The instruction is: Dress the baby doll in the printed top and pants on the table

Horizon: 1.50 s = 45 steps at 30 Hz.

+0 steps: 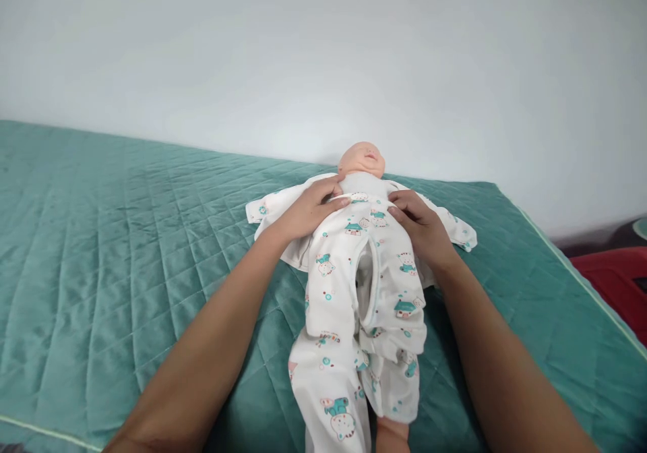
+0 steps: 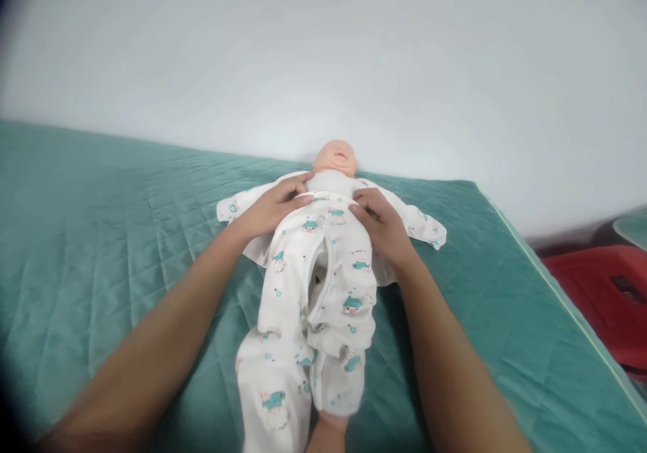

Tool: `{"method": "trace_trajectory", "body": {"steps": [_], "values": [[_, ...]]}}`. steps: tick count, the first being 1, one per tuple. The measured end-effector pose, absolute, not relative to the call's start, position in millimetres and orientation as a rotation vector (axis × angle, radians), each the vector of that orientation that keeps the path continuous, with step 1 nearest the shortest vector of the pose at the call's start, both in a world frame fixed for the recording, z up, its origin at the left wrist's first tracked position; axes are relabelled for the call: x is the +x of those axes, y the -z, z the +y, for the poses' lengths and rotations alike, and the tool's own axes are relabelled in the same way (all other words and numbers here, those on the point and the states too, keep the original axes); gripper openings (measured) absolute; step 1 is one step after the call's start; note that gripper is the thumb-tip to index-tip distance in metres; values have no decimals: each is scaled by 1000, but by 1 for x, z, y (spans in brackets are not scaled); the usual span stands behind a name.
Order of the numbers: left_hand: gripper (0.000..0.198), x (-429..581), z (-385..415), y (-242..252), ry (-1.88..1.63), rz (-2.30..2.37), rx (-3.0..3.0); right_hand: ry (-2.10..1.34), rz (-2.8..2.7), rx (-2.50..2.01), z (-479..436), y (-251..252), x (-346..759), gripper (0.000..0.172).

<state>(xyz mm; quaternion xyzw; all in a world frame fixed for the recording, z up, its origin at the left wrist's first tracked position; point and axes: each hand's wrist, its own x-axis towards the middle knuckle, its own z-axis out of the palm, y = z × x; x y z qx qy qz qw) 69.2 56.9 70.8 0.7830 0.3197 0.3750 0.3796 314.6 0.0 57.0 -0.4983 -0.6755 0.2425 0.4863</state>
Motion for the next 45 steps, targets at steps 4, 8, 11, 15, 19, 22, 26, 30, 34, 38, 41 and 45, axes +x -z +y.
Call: {"method": "trace_trajectory", "body": {"steps": [4, 8, 11, 15, 19, 22, 26, 30, 34, 38, 41, 45], "values": [[28, 72, 68, -75, -901, 900, 2034, -505, -1604, -1427, 14, -59, 313, 28], [23, 83, 90, -76, -905, 1136, 2051, -428, -1642, -1561, 41, -64, 314, 31], [23, 93, 107, -74, -920, 1299, 2070, -413, -1620, -1625, 63, -64, 316, 31], [23, 100, 119, -69, -936, 1419, 2042, -421, -1543, -1617, 72, -59, 316, 34], [10, 99, 116, -62, -992, 1314, 1986, -364, -1467, -1555, 62, -53, 312, 31], [7, 98, 115, -54, -1053, 1259, 2030, -308, -1480, -1527, 57, -50, 311, 23], [25, 97, 117, -46, -1119, 1237, 2207, -265, -1544, -1381, 55, -47, 314, 17], [33, 91, 113, -44, -1105, 1210, 2318, -307, -1637, -1239, 44, -43, 318, 25], [35, 79, 93, -38, -1130, 1221, 2343, -443, -1513, -1209, 18, -37, 316, 28], [40, 63, 57, -22, -1170, 1368, 2318, -467, -1325, -1275, -35, -29, 306, 32], [47, 51, 28, -9, -1099, 1423, 2352, -421, -1313, -1297, -96, -21, 295, 38], [44, 42, 2, -2, -913, 1490, 2403, -309, -1367, -1425, -181, -8, 278, 37]]}}
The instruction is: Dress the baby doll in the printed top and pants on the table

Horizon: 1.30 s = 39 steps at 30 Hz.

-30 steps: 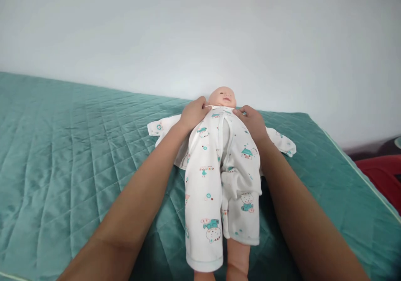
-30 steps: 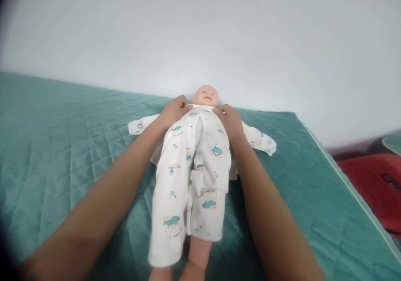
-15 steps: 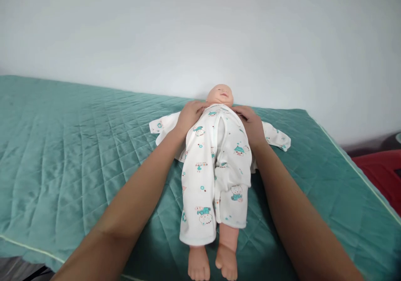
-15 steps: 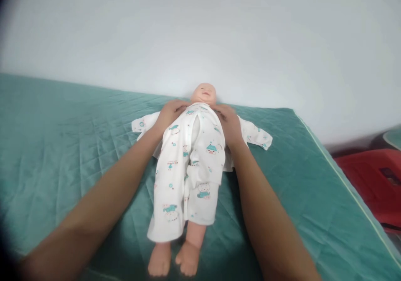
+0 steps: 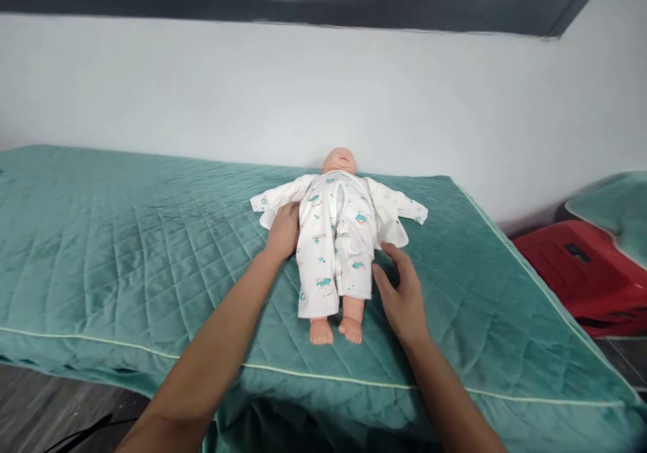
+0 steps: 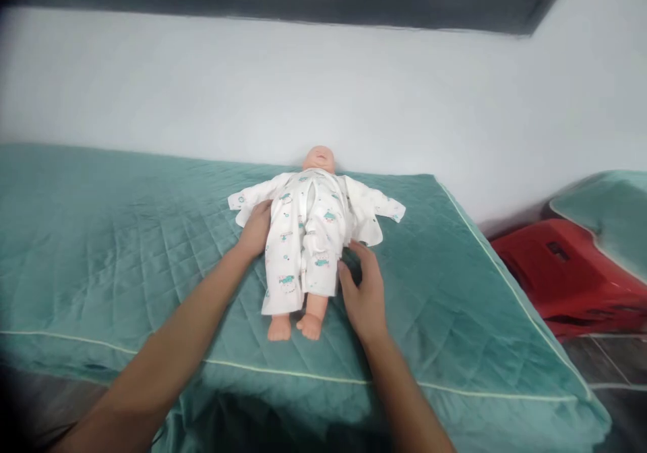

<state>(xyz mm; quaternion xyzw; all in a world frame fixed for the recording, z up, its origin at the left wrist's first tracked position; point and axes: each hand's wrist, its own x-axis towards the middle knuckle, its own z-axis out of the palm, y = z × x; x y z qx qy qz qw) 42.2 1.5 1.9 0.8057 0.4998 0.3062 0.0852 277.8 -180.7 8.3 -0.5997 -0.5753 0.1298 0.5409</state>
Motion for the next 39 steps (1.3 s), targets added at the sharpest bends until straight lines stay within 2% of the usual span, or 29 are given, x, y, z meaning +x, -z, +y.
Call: {"method": "trace_trajectory", "body": {"steps": [5, 13, 18, 22, 29, 34, 39], "values": [[34, 39, -5, -4, -770, 1536, 2474, -248, -1406, -1498, -235, 0, 258, 29], [28, 41, -6, -5, -729, 1575, 2503, -179, -1551, -1590, -221, -10, 244, 18], [29, 41, -5, -5, -711, 1607, 2494, -94, -1667, -1447, -244, -26, 238, 18], [29, 41, -5, -7, -705, 1634, 2483, -191, -1759, -1382, -269, -33, 238, 16], [30, 45, 6, -9, -671, 1758, 2424, -270, -1750, -1317, -276, -52, 232, 23], [31, 48, 20, -12, -658, 1788, 2412, -298, -2107, -1494, -254, -76, 205, 38], [33, 48, 29, -14, -690, 1755, 2412, -7, -2257, -1731, -234, -63, 193, 15]]}}
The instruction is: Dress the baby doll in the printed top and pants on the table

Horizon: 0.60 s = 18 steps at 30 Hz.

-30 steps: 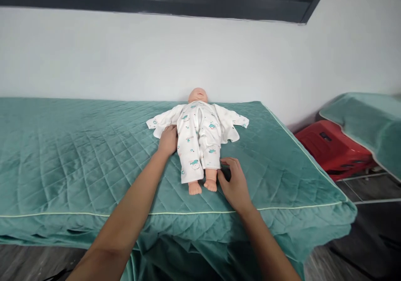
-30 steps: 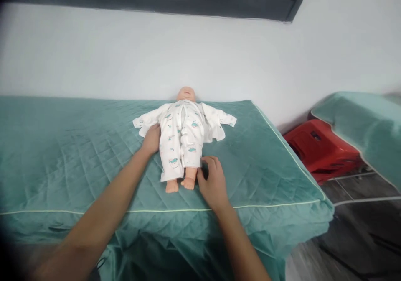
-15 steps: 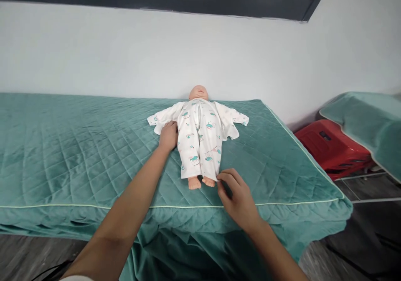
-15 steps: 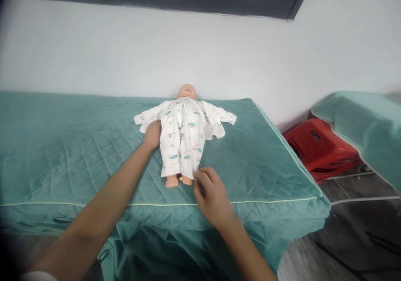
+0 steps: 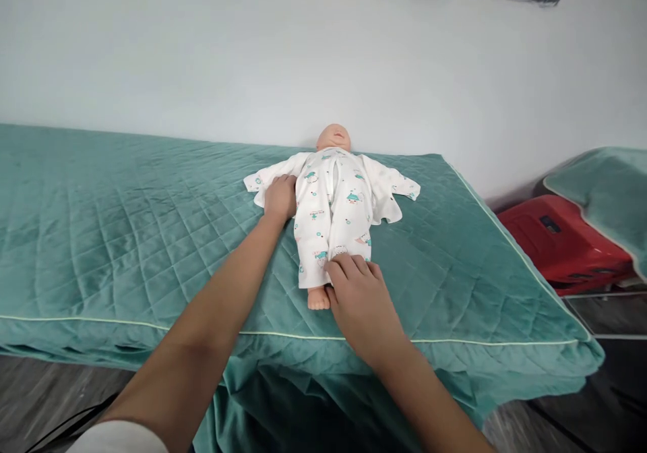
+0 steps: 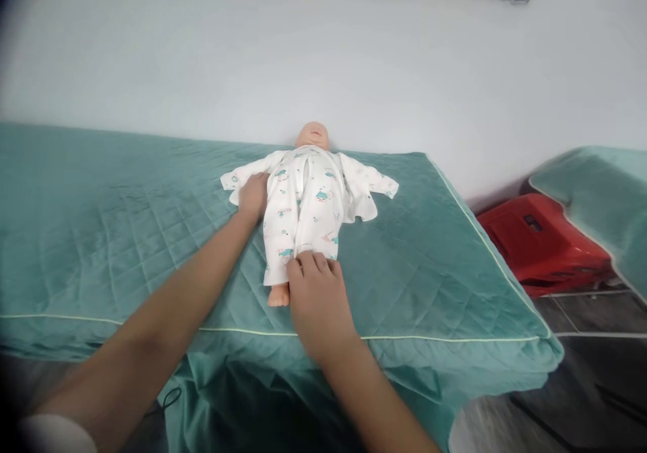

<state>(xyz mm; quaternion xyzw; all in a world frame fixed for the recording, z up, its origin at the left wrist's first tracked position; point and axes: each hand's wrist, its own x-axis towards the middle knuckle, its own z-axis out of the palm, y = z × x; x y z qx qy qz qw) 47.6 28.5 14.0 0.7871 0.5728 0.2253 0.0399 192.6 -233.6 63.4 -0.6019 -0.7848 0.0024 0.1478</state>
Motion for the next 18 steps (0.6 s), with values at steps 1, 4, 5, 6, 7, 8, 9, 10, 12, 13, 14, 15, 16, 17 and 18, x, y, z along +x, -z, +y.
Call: {"method": "trace_trajectory", "body": {"steps": [1, 4, 5, 6, 7, 8, 9, 10, 12, 13, 14, 15, 16, 17, 18], "values": [[33, 47, 29, -14, -700, 1751, 2406, 39, -2243, -1732, -232, -59, 192, 12], [31, 47, 31, -15, -768, 1742, 2317, 69, -2208, -1631, -233, -52, 193, 13], [31, 46, 32, -15, -798, 1745, 2261, 44, -2195, -1577, -235, -53, 192, 14], [30, 46, 32, -16, -826, 1749, 2200, 12, -2182, -1520, -238, -55, 191, 14], [29, 46, 33, -16, -849, 1754, 2144, -21, -2171, -1465, -242, -59, 190, 13], [29, 45, 34, -17, -867, 1760, 2099, -48, -2163, -1424, -246, -62, 189, 13], [29, 45, 34, -17, -879, 1762, 2069, -68, -2156, -1400, -249, -66, 188, 13], [29, 45, 35, -18, -887, 1763, 2050, -90, -2147, -1390, -253, -68, 187, 13], [29, 44, 35, -18, -899, 1761, 2021, -169, -2106, -1382, -259, -69, 190, 13], [29, 44, 35, -18, -906, 1760, 2005, -222, -2057, -1375, -262, -67, 194, 14], [29, 44, 35, -18, -912, 1758, 1989, -271, -1987, -1370, -266, -64, 199, 17], [28, 44, 35, -18, -918, 1757, 1976, -301, -1898, -1376, -269, -59, 205, 21], [28, 44, 35, -18, -922, 1756, 1967, -310, -1804, -1398, -272, -52, 211, 25], [28, 44, 35, -18, -924, 1757, 1965, -303, -1716, -1434, -274, -45, 217, 30], [28, 44, 35, -18, -924, 1757, 1966, -291, -1646, -1480, -277, -37, 223, 33]]}}
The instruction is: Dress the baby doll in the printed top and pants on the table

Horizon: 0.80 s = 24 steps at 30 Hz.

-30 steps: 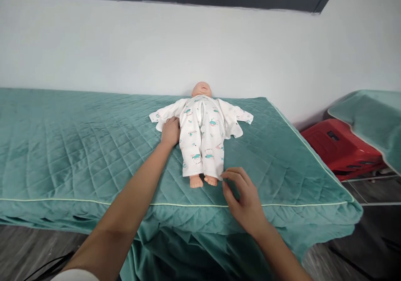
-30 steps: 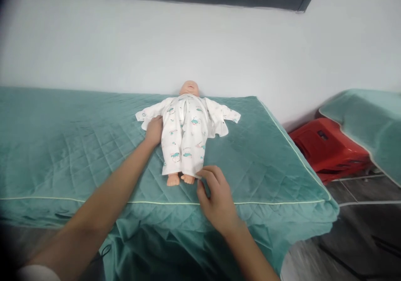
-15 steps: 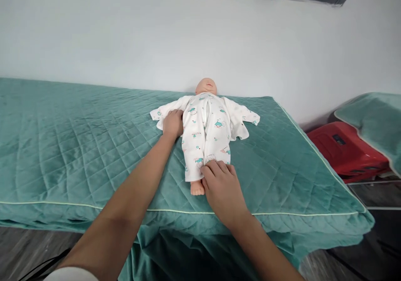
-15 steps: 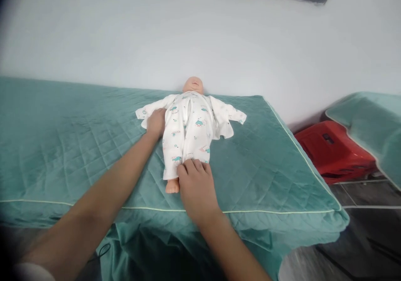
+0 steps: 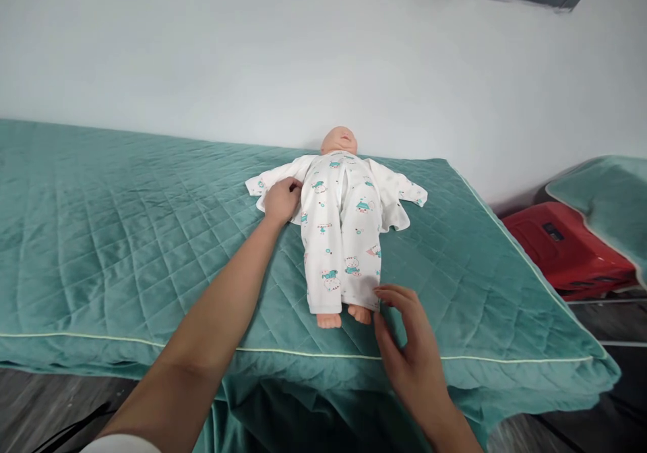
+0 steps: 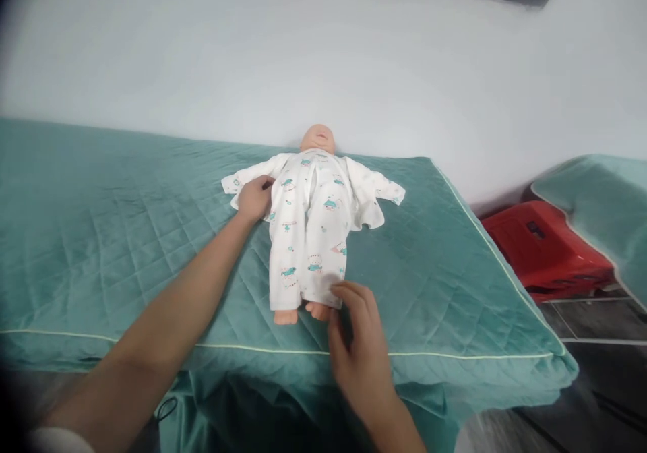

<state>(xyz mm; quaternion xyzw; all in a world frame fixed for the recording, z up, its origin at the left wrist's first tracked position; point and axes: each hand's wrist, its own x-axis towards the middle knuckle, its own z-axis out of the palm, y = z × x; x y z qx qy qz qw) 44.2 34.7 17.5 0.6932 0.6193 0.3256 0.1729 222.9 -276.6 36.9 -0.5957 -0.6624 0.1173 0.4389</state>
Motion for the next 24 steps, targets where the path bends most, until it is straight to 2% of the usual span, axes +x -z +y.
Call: {"method": "trace_trajectory", "body": {"steps": [3, 6, 12, 17, 24], "values": [[28, 44, 35, -18, -919, 1756, 1972, -257, -1570, -1596, -277, -15, 231, 36], [29, 44, 34, -19, -924, 1758, 1970, -212, -1593, -1631, -268, -6, 229, 31], [29, 44, 31, -22, -899, 1752, 1968, -119, -1617, -1503, -265, -28, 226, 20], [29, 45, 32, -21, -903, 1751, 1968, 23, -1615, -1433, -287, -40, 230, 24], [27, 44, 31, -18, -844, 1697, 2140, -291, -1667, -1479, -292, -17, 239, 15]]}}
